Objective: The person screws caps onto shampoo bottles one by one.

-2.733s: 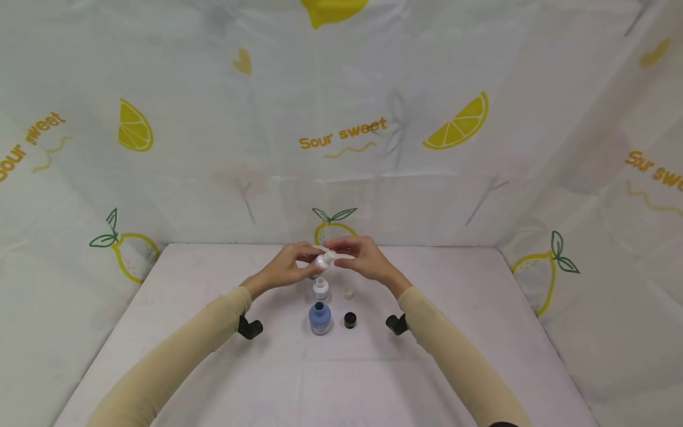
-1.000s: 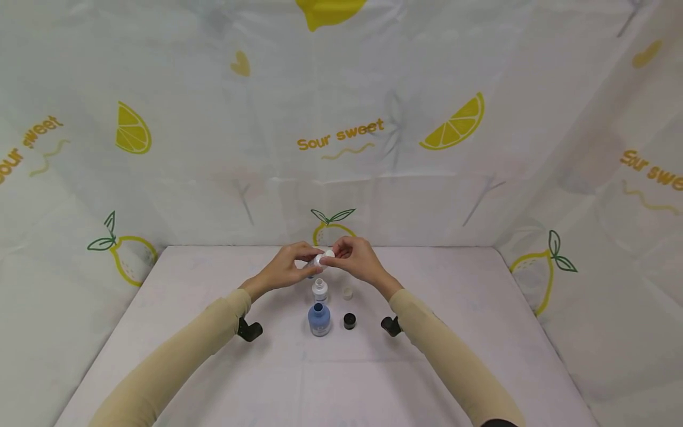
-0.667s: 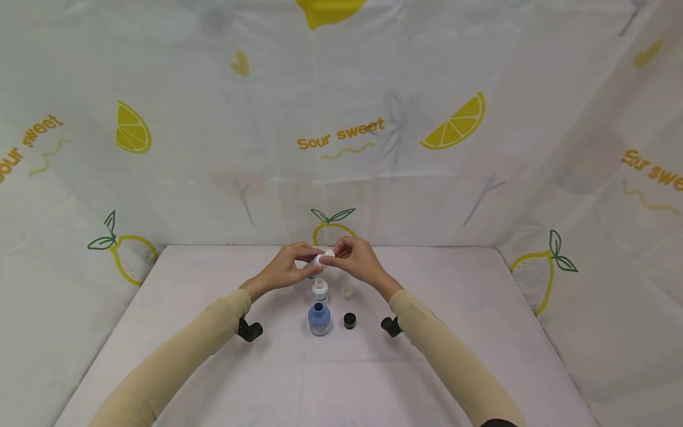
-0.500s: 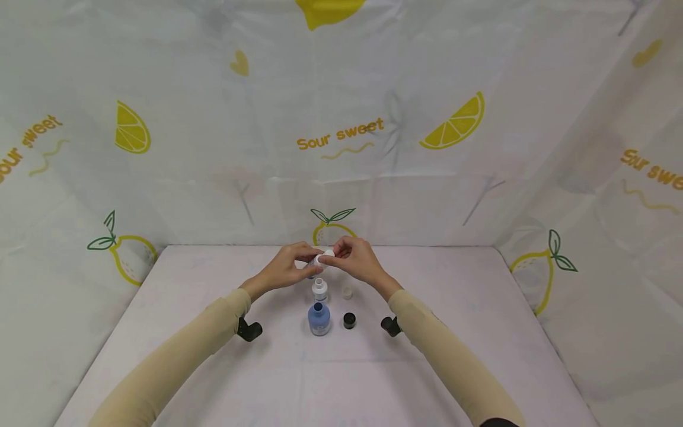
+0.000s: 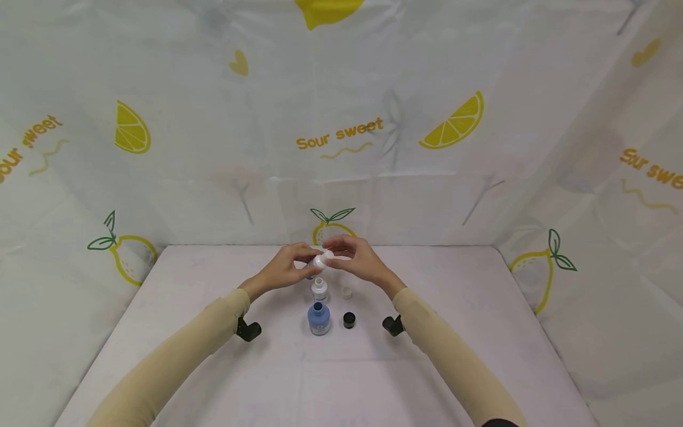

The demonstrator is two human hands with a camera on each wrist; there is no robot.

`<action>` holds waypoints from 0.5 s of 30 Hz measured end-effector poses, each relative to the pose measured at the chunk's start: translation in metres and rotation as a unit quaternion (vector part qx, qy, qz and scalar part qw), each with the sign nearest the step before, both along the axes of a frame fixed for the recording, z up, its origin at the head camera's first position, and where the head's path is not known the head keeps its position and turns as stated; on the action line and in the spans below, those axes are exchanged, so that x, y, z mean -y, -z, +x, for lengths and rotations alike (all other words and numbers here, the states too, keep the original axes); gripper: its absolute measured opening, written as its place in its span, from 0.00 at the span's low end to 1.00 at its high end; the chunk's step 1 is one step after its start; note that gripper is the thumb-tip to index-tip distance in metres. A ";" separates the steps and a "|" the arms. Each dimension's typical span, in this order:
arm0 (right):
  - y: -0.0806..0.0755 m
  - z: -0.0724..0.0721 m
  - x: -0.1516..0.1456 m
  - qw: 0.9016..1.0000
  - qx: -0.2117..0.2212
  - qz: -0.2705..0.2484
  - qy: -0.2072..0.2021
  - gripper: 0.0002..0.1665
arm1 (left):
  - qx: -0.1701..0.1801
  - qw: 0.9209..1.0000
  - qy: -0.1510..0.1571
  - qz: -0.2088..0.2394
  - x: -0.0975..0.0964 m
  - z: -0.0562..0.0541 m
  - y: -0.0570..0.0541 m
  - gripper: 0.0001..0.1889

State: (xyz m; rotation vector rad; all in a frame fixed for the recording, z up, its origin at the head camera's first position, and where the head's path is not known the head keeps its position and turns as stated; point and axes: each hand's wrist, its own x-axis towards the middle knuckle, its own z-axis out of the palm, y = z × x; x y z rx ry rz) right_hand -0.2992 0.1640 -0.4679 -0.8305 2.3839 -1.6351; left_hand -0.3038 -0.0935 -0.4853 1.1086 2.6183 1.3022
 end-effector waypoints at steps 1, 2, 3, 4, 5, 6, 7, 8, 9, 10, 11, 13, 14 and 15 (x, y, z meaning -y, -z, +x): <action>0.000 -0.001 -0.001 1.000 -0.003 -0.009 -0.016 0.26 | 0.001 1.000 0.000 0.000 0.000 0.000 0.000 0.20; 0.000 -0.002 -0.002 0.999 -0.004 -0.018 -0.029 0.26 | 0.000 1.000 -0.001 -0.002 0.000 0.000 0.001 0.20; 0.001 -0.002 -0.003 0.999 -0.004 -0.024 -0.040 0.26 | 0.001 1.000 -0.002 -0.002 0.001 -0.001 0.001 0.20; 0.001 -0.003 -0.004 0.998 -0.002 -0.029 -0.047 0.26 | 0.001 1.000 -0.002 -0.003 0.001 -0.001 0.001 0.20; 0.000 -0.003 -0.004 0.998 0.002 -0.031 -0.051 0.25 | 0.001 1.000 -0.002 -0.003 0.001 -0.001 0.001 0.21; 0.000 -0.004 -0.005 0.998 0.008 -0.033 -0.053 0.24 | 0.001 1.000 -0.002 -0.004 0.001 -0.001 0.001 0.21; 0.000 -0.004 -0.005 0.998 0.015 -0.035 -0.052 0.23 | 0.002 1.000 -0.002 -0.004 0.001 -0.001 0.001 0.21; 0.000 -0.004 -0.005 0.998 0.022 -0.035 -0.049 0.23 | 0.003 1.000 -0.003 -0.004 0.001 -0.001 0.001 0.21; 0.000 -0.004 -0.005 0.998 0.029 -0.035 -0.045 0.22 | 0.004 1.000 -0.003 -0.004 0.000 -0.001 0.001 0.21; 0.000 -0.003 -0.005 0.998 0.034 -0.035 -0.041 0.21 | 0.004 1.000 -0.003 -0.003 0.000 -0.001 0.001 0.21; 0.000 -0.003 -0.005 0.998 0.038 -0.036 -0.037 0.21 | 0.004 1.000 -0.003 -0.003 0.000 -0.001 0.000 0.21; 0.000 -0.002 -0.005 0.998 0.042 -0.037 -0.031 0.21 | 0.004 1.000 -0.003 -0.004 0.000 0.000 0.000 0.21; 0.000 -0.002 -0.005 0.998 0.042 -0.037 -0.029 0.22 | 0.003 1.000 -0.002 -0.004 0.000 0.000 0.000 0.21; 0.000 -0.001 -0.005 0.998 0.041 -0.035 -0.026 0.22 | 0.002 1.000 -0.002 -0.003 0.000 0.000 0.000 0.21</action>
